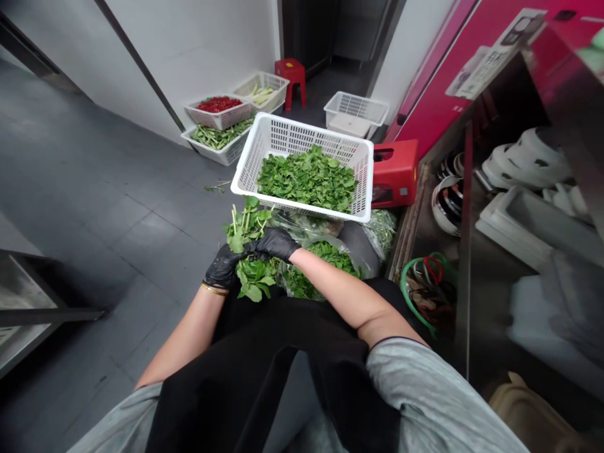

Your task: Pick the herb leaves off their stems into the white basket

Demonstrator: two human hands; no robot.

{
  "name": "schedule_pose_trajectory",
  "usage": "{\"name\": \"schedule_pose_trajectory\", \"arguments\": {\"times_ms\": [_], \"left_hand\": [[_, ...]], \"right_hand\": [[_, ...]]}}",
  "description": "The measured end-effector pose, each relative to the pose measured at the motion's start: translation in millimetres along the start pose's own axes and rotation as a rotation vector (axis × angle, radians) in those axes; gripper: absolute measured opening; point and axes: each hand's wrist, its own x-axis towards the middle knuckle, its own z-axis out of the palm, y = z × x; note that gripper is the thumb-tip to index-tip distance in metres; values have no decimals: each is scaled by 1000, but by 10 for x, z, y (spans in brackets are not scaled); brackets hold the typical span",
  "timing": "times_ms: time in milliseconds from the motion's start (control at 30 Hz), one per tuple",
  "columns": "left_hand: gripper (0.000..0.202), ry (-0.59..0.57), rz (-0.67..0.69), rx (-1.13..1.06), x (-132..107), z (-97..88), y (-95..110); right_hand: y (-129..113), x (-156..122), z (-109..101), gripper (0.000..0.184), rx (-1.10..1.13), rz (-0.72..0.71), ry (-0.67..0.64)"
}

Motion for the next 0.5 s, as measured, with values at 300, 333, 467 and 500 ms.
{"name": "schedule_pose_trajectory", "arguments": {"times_ms": [300, 333, 467, 500], "left_hand": [[46, -29, -133, -71, -96, 69, 36], [46, -16, -130, -77, -93, 89, 42], [46, 8, -175, -123, -8, 175, 57], [43, 9, -200, -145, 29, 197, 64]], "right_hand": [[53, 123, -680, 20, 384, -24, 284], [36, 138, -784, 17, 419, -58, 355], [-61, 166, -960, 19, 419, -182, 435], [-92, 168, -952, 20, 387, -187, 411]]}}
